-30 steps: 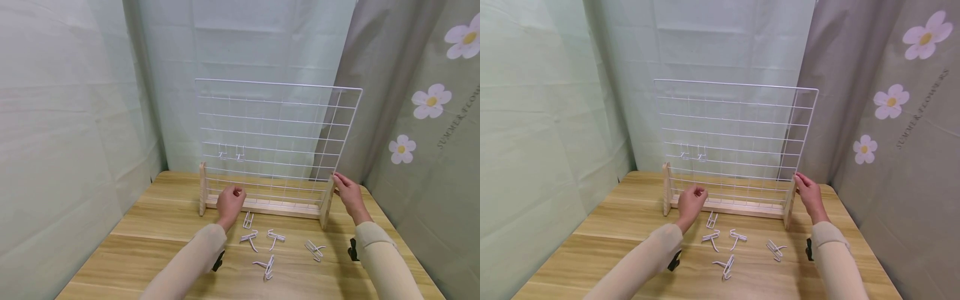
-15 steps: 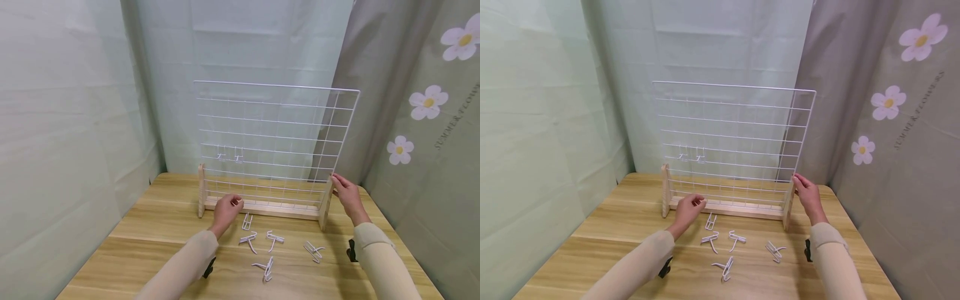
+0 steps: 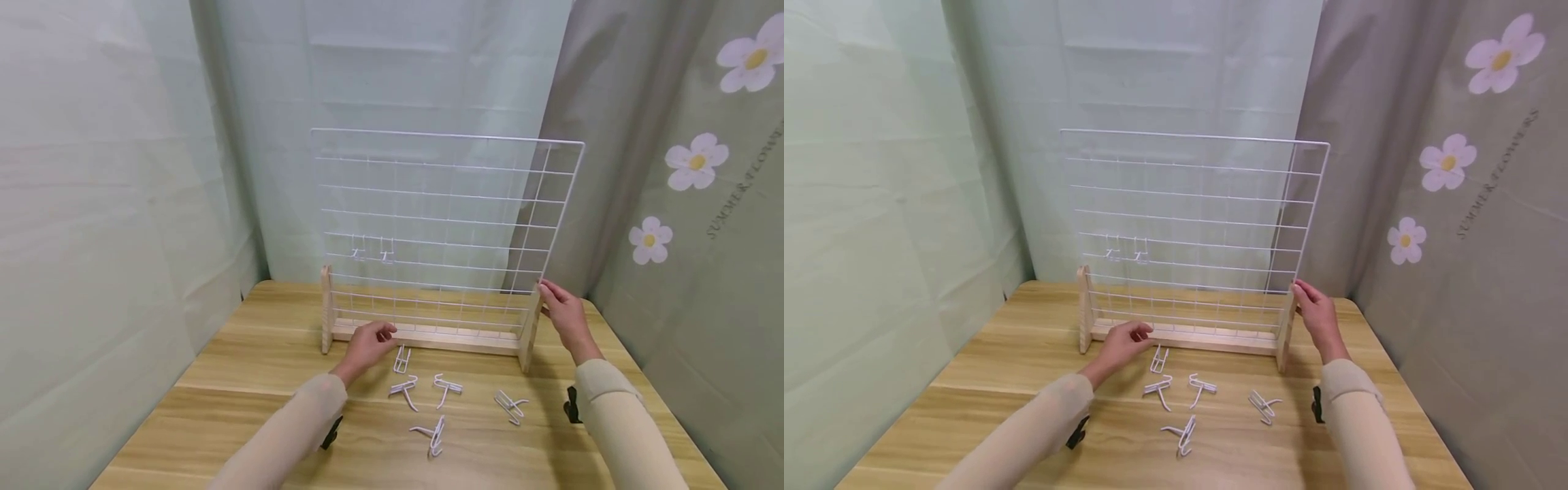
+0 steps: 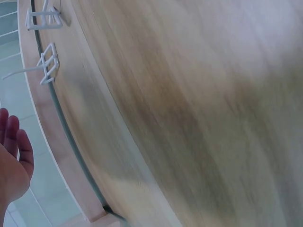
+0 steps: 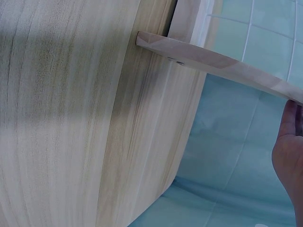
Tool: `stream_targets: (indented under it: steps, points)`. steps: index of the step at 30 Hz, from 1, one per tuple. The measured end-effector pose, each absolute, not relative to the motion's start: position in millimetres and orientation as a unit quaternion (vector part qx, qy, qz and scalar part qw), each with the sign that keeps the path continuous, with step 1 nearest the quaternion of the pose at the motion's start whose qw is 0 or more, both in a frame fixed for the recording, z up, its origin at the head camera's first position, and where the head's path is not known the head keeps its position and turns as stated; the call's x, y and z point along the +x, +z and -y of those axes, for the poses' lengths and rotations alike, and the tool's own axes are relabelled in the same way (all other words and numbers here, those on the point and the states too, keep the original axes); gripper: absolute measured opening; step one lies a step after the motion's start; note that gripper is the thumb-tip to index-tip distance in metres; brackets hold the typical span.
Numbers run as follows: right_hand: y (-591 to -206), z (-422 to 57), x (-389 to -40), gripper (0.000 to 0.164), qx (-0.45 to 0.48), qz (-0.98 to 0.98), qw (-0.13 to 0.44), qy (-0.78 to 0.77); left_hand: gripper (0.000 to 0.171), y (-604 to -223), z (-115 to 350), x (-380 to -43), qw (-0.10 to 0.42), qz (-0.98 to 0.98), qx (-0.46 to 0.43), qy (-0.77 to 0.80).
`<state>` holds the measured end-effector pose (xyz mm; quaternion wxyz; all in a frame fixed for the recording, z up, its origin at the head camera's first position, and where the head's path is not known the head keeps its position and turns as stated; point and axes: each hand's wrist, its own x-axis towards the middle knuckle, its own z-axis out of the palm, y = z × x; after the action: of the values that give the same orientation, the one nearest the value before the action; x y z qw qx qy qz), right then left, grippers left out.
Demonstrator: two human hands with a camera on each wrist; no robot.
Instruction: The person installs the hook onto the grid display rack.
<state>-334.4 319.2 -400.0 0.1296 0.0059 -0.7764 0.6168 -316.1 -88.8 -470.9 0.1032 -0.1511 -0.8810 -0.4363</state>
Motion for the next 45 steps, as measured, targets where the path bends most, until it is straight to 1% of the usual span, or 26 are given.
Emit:
stream_targets:
  steps: [6,13,20,23,31,35,40,45]
  points:
    - [-399.8,-319.7,-335.8,0.061,0.003,0.779,0.132,0.613,0.022,-468.9,93.4,-320.9,0.067,0.882,-0.173,-0.433]
    - [-395.9,-317.5,-332.7,0.056,0.004,0.774,0.125,0.62,0.021,-465.9,96.8,-327.9,0.029,0.886,-0.22,-0.407]
    - [-400.0,-318.7,-335.2,0.061,0.005,0.775,0.136,0.617,0.022,-468.8,96.2,-335.4,-0.005,0.89,-0.262,-0.373]
    - [-400.4,-318.3,-335.9,0.06,0.006,0.773,0.143,0.618,0.022,-472.2,94.9,-338.2,-0.016,0.891,-0.272,-0.362]
    - [-400.5,-318.3,-335.8,0.06,0.006,0.776,0.14,0.615,0.022,-479.1,91.3,-340.1,-0.017,0.895,-0.285,-0.343]
    - [-399.6,-318.5,-335.3,0.06,0.007,0.777,0.135,0.615,0.015,-479.4,88.2,-340.1,-0.02,0.898,-0.282,-0.339]
    - [-398.7,-319.0,-335.6,0.06,0.006,0.776,0.132,0.616,0.008,-480.9,85.7,-341.4,-0.011,0.905,-0.279,-0.321]
    - [-399.0,-320.2,-335.9,0.062,0.006,0.777,0.133,0.615,0.011,-481.5,85.2,-342.0,-0.006,0.904,-0.282,-0.322]
